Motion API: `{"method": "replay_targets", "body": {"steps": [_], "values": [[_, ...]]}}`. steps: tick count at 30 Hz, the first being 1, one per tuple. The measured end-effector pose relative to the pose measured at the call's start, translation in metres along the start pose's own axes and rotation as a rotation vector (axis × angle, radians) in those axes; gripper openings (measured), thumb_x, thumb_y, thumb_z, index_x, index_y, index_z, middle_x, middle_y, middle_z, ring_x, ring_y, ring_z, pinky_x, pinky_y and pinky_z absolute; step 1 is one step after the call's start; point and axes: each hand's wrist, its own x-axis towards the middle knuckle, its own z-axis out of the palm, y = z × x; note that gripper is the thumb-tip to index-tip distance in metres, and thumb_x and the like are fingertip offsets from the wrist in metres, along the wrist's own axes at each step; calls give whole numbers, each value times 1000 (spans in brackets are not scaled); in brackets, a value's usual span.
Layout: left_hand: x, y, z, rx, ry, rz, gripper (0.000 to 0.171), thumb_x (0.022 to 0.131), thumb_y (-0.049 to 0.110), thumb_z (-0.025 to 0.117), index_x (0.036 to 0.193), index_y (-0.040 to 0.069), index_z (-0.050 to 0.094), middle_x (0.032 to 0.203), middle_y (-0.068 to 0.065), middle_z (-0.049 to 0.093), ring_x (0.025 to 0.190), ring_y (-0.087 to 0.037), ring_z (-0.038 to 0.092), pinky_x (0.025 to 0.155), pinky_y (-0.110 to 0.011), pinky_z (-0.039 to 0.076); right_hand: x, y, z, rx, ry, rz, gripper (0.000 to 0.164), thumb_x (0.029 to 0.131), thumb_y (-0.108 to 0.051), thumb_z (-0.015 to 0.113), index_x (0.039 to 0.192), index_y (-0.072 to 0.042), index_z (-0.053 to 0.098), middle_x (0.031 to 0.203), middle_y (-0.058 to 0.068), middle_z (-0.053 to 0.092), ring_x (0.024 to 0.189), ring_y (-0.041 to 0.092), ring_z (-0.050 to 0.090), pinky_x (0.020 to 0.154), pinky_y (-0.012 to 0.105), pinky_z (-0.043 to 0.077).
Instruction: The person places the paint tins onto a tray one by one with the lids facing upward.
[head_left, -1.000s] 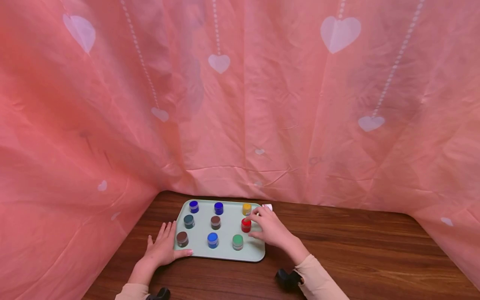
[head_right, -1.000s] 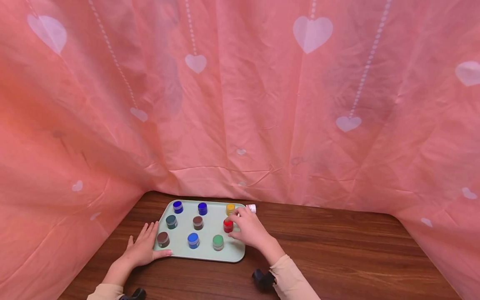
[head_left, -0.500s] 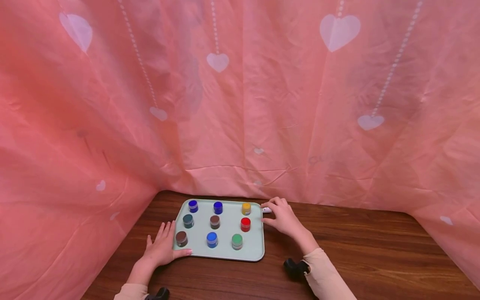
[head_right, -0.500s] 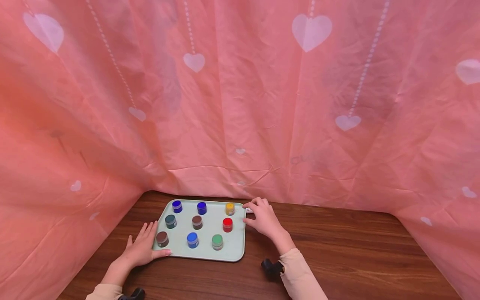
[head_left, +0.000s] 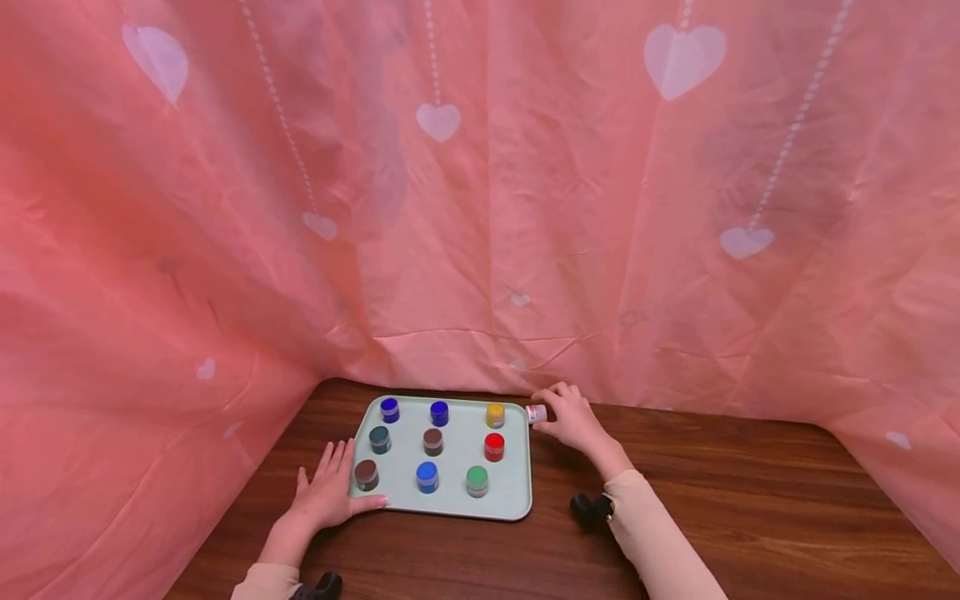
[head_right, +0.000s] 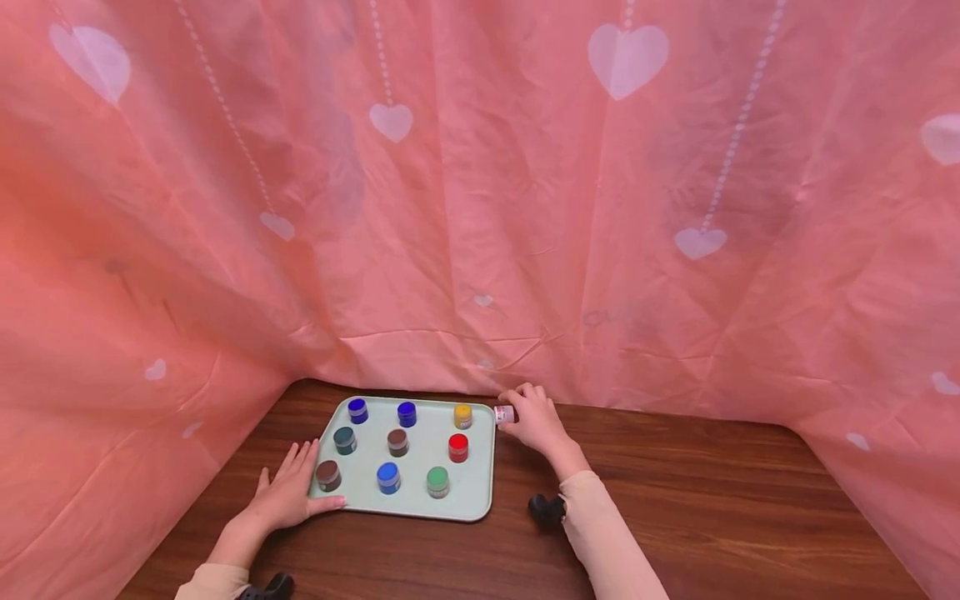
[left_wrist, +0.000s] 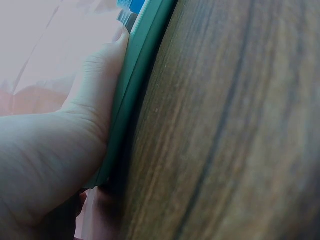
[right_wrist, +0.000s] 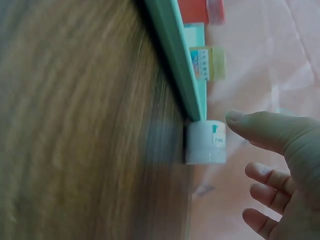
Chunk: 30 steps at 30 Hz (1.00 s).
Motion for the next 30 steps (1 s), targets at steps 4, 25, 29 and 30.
{"method": "replay_targets", "body": {"steps": [4, 25, 29, 30], "values": [[1, -1, -1, 5, -1, -3, 132, 67, 79, 66, 154, -4, 14, 159, -31, 16, 149, -47, 7, 105, -80, 4, 7, 4, 0, -27, -37, 26, 39, 79, -21, 81, 114, -11, 68, 111, 14, 57, 106, 33, 46, 87, 53, 41], [0, 2, -1, -18, 0, -5, 131, 67, 78, 67, 154, -3, 14, 159, -30, 17, 149, -46, 7, 106, -79, 3, 18, 22, 9, -70, -193, 128, 32, 83, -24, 78, 110, -9, 69, 112, 16, 57, 107, 34, 45, 92, 52, 39], [0, 0, 0, -9, 5, -5, 130, 67, 78, 67, 154, -4, 15, 159, -30, 18, 149, -46, 8, 105, -80, 4, 17, 25, 10, -70, -187, 127, 30, 83, -25, 78, 107, -10, 69, 111, 15, 57, 106, 33, 46, 91, 53, 39], [0, -1, 1, -6, 4, -6, 130, 67, 78, 67, 154, -4, 15, 158, -30, 18, 149, -46, 8, 105, -80, 4, 17, 26, 10, -71, -185, 127, 29, 83, -26, 78, 106, -11, 69, 110, 14, 57, 106, 33, 46, 91, 52, 39]]}}
